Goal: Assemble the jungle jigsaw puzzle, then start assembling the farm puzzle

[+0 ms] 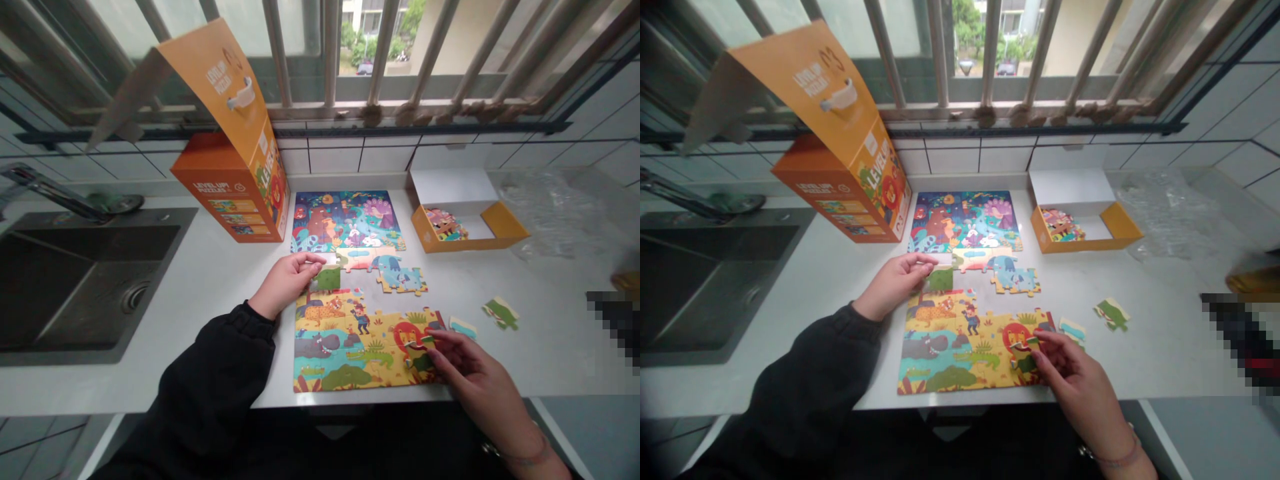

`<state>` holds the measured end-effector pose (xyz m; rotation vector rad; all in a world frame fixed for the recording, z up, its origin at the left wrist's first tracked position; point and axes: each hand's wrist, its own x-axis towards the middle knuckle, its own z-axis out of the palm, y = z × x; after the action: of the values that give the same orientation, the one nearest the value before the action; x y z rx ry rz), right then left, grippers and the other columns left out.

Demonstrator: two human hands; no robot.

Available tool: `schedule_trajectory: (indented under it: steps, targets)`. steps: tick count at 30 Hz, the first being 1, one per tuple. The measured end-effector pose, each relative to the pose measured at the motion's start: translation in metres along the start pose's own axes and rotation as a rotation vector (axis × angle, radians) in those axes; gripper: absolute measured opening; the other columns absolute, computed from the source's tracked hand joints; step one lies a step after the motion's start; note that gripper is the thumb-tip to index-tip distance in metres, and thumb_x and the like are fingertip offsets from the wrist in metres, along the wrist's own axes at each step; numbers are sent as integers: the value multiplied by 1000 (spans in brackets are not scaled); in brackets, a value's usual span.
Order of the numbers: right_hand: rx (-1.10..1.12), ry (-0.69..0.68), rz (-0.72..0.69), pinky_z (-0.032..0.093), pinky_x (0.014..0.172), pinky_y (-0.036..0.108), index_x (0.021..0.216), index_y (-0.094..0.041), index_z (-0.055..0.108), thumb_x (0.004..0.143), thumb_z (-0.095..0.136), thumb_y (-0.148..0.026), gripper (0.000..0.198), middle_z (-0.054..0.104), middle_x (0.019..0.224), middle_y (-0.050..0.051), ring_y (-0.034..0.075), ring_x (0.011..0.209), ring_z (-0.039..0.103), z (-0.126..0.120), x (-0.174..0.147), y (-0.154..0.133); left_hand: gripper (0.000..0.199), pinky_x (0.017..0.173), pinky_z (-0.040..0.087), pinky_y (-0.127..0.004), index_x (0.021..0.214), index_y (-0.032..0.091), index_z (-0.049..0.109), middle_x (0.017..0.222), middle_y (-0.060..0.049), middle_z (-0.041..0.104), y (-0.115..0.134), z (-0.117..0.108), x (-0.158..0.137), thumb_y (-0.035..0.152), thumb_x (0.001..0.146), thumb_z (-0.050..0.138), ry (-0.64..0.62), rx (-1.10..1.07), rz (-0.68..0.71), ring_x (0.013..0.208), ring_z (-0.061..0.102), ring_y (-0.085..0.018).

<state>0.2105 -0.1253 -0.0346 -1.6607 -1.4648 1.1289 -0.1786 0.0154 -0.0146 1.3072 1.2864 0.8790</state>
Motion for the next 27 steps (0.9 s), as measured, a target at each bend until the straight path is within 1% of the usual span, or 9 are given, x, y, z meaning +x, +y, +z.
schedule_trajectory:
  steps: [2, 4, 8, 11, 16, 20, 22, 25, 27]
  targets:
    - [-1, -4, -3, 68, 68, 31, 126, -26, 73, 96, 77, -62, 47, 82, 104, 7, 24, 85, 80, 0, 0, 2, 40, 56, 44, -23, 117, 20, 77, 82, -2, 77, 0, 4, 0, 54, 97, 73, 1, 58, 36, 63, 62, -13]
    - [-6, -3, 1, 68, 68, 31, 126, -26, 73, 96, 76, -61, 46, 82, 105, 7, 24, 86, 80, -1, 0, 2, 40, 61, 49, -25, 118, 20, 76, 91, -5, 81, -1, 5, 0, 55, 99, 70, 21, 111, 56, 71, 68, -16]
    - [8, -5, 17, 67, 66, 30, 126, -26, 73, 96, 77, -62, 47, 81, 97, 5, 22, 79, 78, -1, 0, 1, 35, 68, 53, -28, 115, 21, 76, 92, -5, 83, -3, 3, 1, 52, 99, 69, 38, 176, 52, 78, 74, -19]
    - [14, -9, 8, 66, 67, 29, 126, -26, 73, 96, 77, -61, 47, 80, 95, 4, 21, 79, 77, -1, -1, 2, 32, 72, 55, -30, 113, 22, 77, 92, -5, 84, -3, 2, 1, 50, 98, 72, 48, 219, 51, 84, 76, -21]
    - [4, -8, 6, 66, 67, 30, 127, -25, 73, 97, 76, -61, 47, 80, 97, 5, 23, 81, 77, -1, -1, 1, 31, 73, 55, -30, 112, 22, 78, 94, -6, 83, -2, 1, 1, 49, 98, 71, 53, 250, 61, 84, 75, -21]
    - [14, -5, -13, 64, 65, 32, 126, -25, 73, 98, 75, -61, 46, 79, 92, 5, 23, 77, 75, 0, 0, -2, 31, 76, 56, -31, 110, 22, 78, 98, -8, 83, 1, 4, 1, 49, 97, 73, 56, 240, 74, 88, 75, -22]
    - [16, 1, -23, 63, 63, 32, 126, -25, 74, 97, 76, -60, 45, 78, 94, 6, 22, 76, 74, 1, 0, -3, 32, 72, 55, -30, 110, 21, 78, 96, -7, 82, 3, 4, 1, 49, 96, 72, 64, 231, 77, 83, 74, -21]
    - [64, 6, -8, 65, 65, 33, 125, -25, 74, 96, 78, -59, 45, 79, 100, 8, 23, 79, 75, 1, -1, -4, 34, 60, 46, -26, 114, 20, 77, 83, -3, 78, 5, -2, 0, 48, 97, 69, 105, 217, 44, 64, 65, -17]
    - [126, 42, 16, 66, 65, 34, 124, -24, 73, 95, 79, -61, 47, 79, 98, 8, 23, 76, 75, -2, -3, -4, 34, 60, 45, -26, 114, 20, 78, 83, -2, 77, 6, -13, -2, 47, 96, 67, 165, 251, 23, 64, 63, -17]
